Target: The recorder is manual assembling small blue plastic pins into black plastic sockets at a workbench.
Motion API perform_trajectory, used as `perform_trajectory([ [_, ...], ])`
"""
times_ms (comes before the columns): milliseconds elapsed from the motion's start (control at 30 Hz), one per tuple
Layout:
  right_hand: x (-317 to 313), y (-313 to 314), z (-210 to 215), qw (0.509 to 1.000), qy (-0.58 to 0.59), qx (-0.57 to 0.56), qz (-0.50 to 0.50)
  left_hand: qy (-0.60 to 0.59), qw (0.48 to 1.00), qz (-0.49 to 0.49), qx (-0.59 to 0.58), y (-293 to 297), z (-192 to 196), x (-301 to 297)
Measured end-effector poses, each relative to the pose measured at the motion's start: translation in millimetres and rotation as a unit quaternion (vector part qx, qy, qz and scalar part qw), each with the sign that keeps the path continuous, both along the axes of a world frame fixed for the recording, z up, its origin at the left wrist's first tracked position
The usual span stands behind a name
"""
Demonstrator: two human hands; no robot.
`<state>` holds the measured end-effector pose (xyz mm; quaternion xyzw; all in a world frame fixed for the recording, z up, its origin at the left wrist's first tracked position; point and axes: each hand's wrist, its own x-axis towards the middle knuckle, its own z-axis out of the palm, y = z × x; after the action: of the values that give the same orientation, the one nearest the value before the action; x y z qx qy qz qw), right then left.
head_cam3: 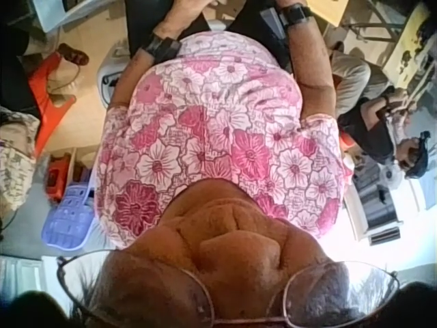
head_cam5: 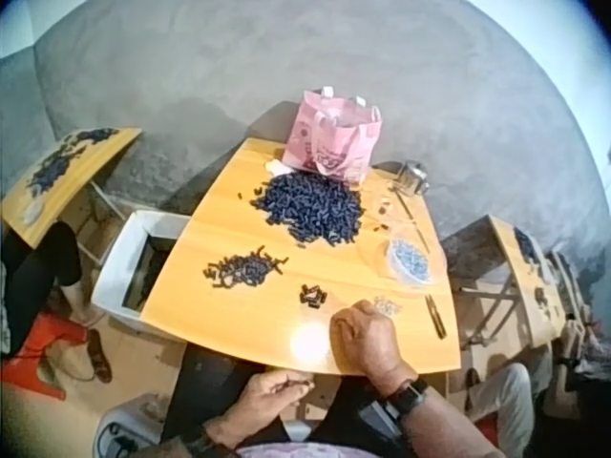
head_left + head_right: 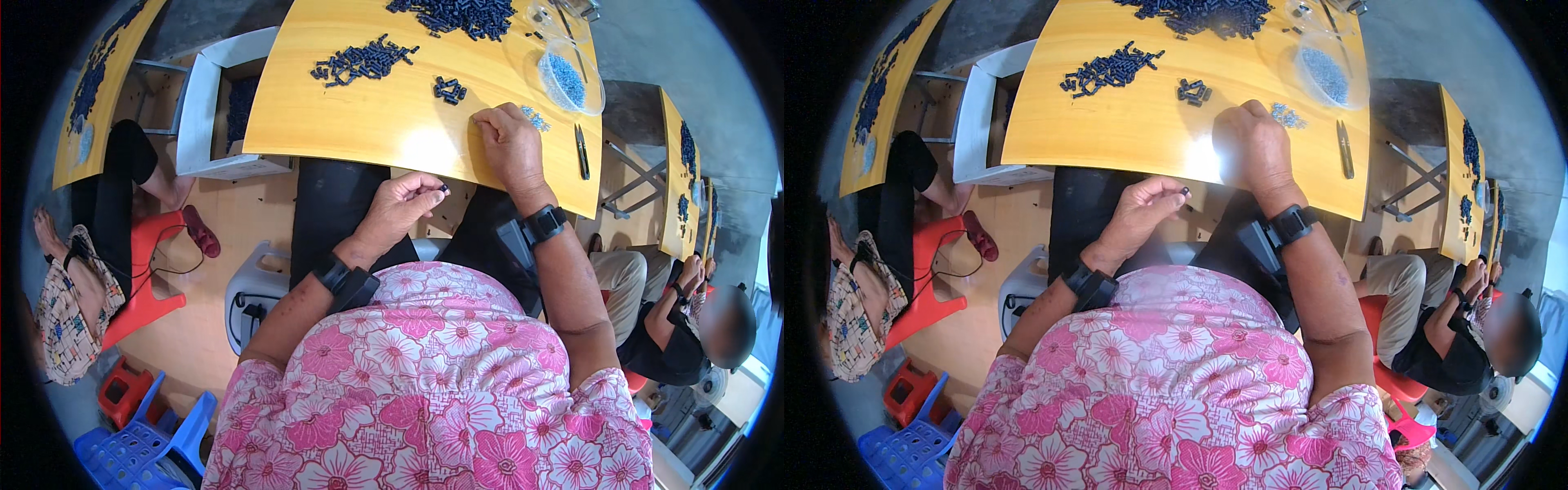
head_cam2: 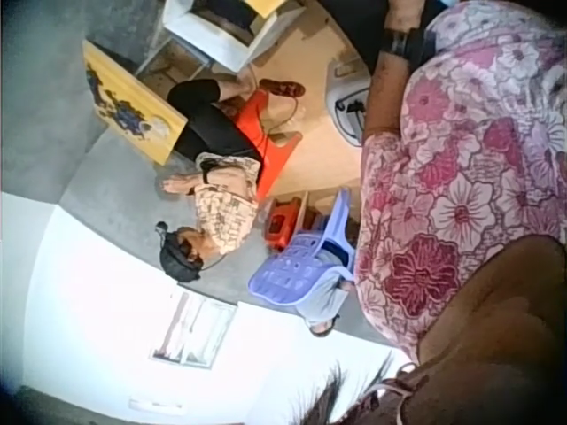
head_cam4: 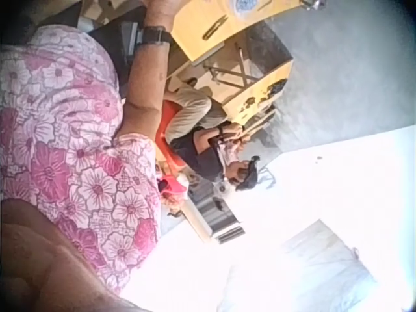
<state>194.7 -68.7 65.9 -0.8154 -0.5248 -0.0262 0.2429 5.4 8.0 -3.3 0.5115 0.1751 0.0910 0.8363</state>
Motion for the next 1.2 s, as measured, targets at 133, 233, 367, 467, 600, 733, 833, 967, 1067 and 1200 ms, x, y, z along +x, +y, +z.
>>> perform_trajectory([
  [133, -4, 0, -5, 1.0, -0.012, -0.021, -0.013, -0.001, 1.0, 0.002, 0.008, 0, -2, -1],
  [233, -4, -3, -10, 0.999, -0.03, -0.037, -0.014, -0.006, 1.0, 0.01, 0.007, -2, -2, 0],
  [367, -2, -10, -2, 0.995, -0.044, 0.021, 0.087, -0.018, 1.0, -0.001, -0.006, 1, -2, 0],
  [467, -15, -20, 6, 0.99, 0.094, 0.036, 0.095, -0.008, 1.0, -0.001, -0.014, 1, 1, 1],
  [600, -37, -37, 7, 0.966, 0.239, 0.003, 0.098, -0.01, 1.0, -0.001, -0.011, 1, 0, 1],
  [733, -50, -45, 1, 0.968, 0.235, -0.027, 0.081, -0.012, 1.0, -0.008, -0.012, 0, -1, 1],
  [833, -51, -45, -6, 0.965, 0.251, -0.014, 0.076, -0.015, 1.0, -0.012, -0.002, -1, 0, 0],
  [967, -52, -44, -10, 0.947, 0.313, 0.028, 0.062, -0.014, 1.0, -0.016, 0.019, -2, 1, 0],
  [1067, -52, -43, -6, 0.946, 0.315, 0.023, 0.07, -0.013, 0.999, -0.016, 0.029, -1, 1, -1],
  [1200, -50, -43, -4, 0.963, 0.256, 0.006, 0.088, -0.002, 0.998, -0.019, 0.057, -1, 0, 0],
])
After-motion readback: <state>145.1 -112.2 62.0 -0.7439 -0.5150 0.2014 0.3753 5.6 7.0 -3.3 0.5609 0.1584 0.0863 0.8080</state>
